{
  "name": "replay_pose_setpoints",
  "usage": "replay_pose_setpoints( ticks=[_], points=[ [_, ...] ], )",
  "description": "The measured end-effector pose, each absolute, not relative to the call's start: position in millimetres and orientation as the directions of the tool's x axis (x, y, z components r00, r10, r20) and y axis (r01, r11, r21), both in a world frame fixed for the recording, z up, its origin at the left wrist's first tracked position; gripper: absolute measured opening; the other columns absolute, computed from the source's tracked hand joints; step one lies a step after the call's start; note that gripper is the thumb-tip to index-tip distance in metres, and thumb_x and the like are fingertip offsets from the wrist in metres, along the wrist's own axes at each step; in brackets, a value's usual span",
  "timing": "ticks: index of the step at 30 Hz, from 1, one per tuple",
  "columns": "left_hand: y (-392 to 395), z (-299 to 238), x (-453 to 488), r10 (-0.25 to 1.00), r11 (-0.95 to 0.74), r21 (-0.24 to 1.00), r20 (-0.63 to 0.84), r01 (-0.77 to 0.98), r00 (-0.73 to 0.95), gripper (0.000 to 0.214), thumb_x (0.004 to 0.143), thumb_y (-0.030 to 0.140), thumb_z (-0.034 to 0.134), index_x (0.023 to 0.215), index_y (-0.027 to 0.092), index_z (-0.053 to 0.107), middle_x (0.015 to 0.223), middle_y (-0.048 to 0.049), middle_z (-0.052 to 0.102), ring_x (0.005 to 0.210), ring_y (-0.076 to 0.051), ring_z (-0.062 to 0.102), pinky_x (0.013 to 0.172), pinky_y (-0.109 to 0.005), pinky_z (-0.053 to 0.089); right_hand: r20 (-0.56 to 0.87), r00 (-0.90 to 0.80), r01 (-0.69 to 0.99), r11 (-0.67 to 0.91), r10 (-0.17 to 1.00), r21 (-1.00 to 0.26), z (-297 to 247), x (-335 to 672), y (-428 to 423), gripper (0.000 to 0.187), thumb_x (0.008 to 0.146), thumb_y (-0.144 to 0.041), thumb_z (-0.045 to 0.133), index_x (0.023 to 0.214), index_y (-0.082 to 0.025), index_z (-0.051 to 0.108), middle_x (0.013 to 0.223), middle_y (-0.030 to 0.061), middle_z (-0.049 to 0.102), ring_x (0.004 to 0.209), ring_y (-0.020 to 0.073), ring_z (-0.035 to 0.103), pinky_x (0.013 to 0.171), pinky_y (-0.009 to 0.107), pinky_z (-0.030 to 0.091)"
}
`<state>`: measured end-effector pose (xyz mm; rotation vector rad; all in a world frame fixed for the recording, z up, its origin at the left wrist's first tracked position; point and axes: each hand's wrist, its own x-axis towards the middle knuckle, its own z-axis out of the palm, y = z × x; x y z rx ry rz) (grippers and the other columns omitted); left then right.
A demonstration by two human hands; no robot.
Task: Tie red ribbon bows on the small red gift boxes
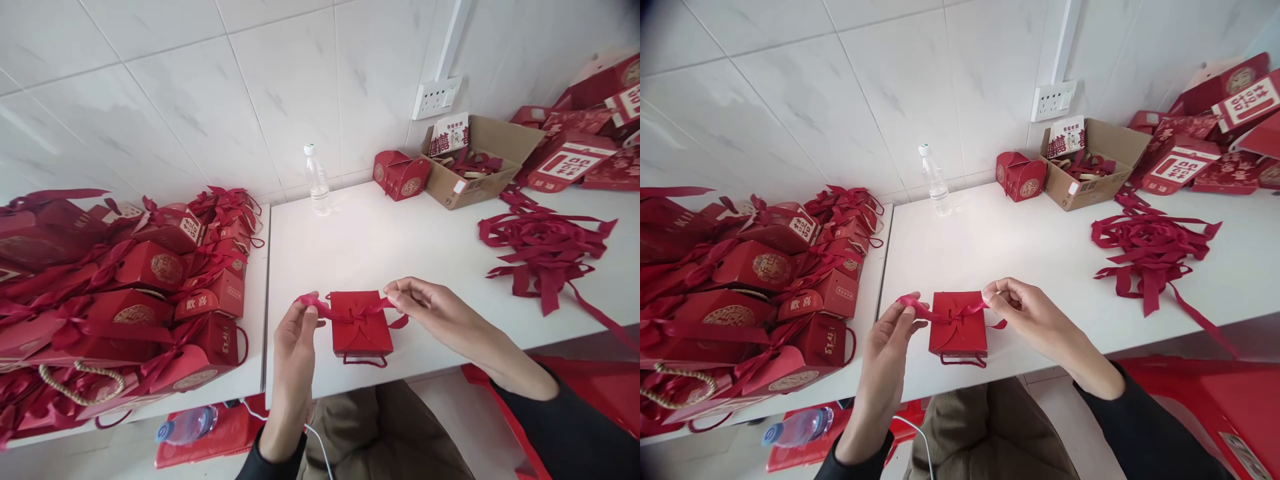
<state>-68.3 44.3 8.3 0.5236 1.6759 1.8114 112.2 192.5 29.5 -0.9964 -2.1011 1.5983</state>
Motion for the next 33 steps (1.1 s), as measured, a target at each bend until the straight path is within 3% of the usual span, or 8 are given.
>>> replay_pose_setpoints(
  ticks=[5,10,14,17,21,26,30,33],
  points=[
    [45.9,18.5,-78.0,0.693,0.055,0.992,-0.121,-0.114,-0.711,0.031,0.084,0.035,0.076,0.102,0.02,0.055,0.078,-0.0015,0.074,0.077,-0.017,0.068,0.082,-0.033,0.052,-0.269,-0.785,0.456,0.226,0.559,-0.861,46.6,124.9,197.5,0.043,0.096,-0.062,0.056,0.091,-0.022,0.072,0.085,0.0033,0.067,0.073,0.019,0.055,0.067,0.032,0.043],
    [55.5,24.8,-72.5,0.704,0.062,0.994,-0.106,-0.088,-0.702,0.037,0.086,0.03,0.073,0.097,0.025,0.038,0.067,0.0055,0.069,0.067,-0.015,0.063,0.073,-0.029,0.047,-0.202,-0.814,0.334,0.155,0.544,-0.93,65.1,119.7,192.7,0.037,0.092,-0.057,0.065,0.104,-0.024,0.073,0.084,0.0028,0.068,0.076,0.0195,0.063,0.07,0.031,0.051],
    [59.7,27.4,-70.9,0.791,0.075,0.996,-0.027,0.052,-0.611,0.02,0.09,0.034,0.066,0.102,0.02,0.058,0.078,-0.0012,0.07,0.075,-0.016,0.063,0.074,-0.029,0.047,-0.136,-0.837,0.251,0.151,0.53,-0.956,68.2,111.3,189.7,0.032,0.093,-0.047,0.067,0.115,-0.024,0.074,0.098,0.0056,0.074,0.093,0.023,0.07,0.084,0.035,0.057],
    [59.7,27.9,-71.6,0.809,0.127,0.98,-0.012,0.155,-0.587,0.023,0.087,0.033,0.07,0.104,0.018,0.071,0.088,-0.0059,0.072,0.081,-0.018,0.064,0.075,-0.03,0.049,-0.081,-0.846,0.218,0.204,0.528,-0.954,64.9,104.7,189.0,0.028,0.094,-0.041,0.066,0.117,-0.026,0.075,0.103,0.0041,0.075,0.097,0.0222,0.071,0.088,0.035,0.057],
    [56.9,28.3,-71.0,0.799,0.164,0.96,0.007,0.229,-0.602,0.021,0.085,0.028,0.071,0.103,0.019,0.075,0.09,-0.0067,0.074,0.083,-0.02,0.064,0.079,-0.032,0.05,-0.005,-0.801,0.246,0.322,0.598,-0.914,61.9,95.8,186.7,0.018,0.097,-0.039,0.063,0.099,-0.027,0.076,0.101,0.0021,0.076,0.091,0.0202,0.07,0.08,0.032,0.056],
    [53.3,33.2,-66.6,0.808,0.086,0.971,0.062,0.222,-0.586,0.039,0.09,0.028,0.067,0.128,0.023,0.066,0.096,-0.005,0.075,0.09,-0.02,0.066,0.086,-0.034,0.051,0.141,-0.768,0.214,0.458,0.624,-0.863,63.1,88.9,181.4,0.012,0.094,-0.036,0.063,0.09,-0.029,0.072,0.103,0.0016,0.074,0.096,0.0214,0.067,0.081,0.034,0.053],
    [54.2,38.5,-64.2,0.779,0.068,0.933,0.172,0.353,-0.603,0.013,0.088,0.026,0.069,0.096,0.026,0.08,0.094,-0.006,0.075,0.091,-0.023,0.065,0.083,-0.035,0.05,0.077,-0.786,0.231,0.408,0.613,-0.883,66.0,83.3,176.9,0.012,0.096,-0.035,0.061,0.1,-0.028,0.07,0.089,-0.0007,0.072,0.08,0.0185,0.066,0.073,0.031,0.053],
    [56.0,40.9,-64.2,0.724,0.05,0.901,0.264,0.431,-0.637,0.011,0.083,0.023,0.074,0.084,0.03,0.083,0.1,-0.0073,0.07,0.105,-0.027,0.062,0.088,-0.038,0.049,0.066,-0.791,0.229,0.394,0.609,-0.89,66.5,78.8,175.2,0.017,0.095,-0.034,0.063,0.109,-0.028,0.07,0.092,0.0,0.073,0.081,0.0186,0.066,0.076,0.032,0.054]
  ],
)
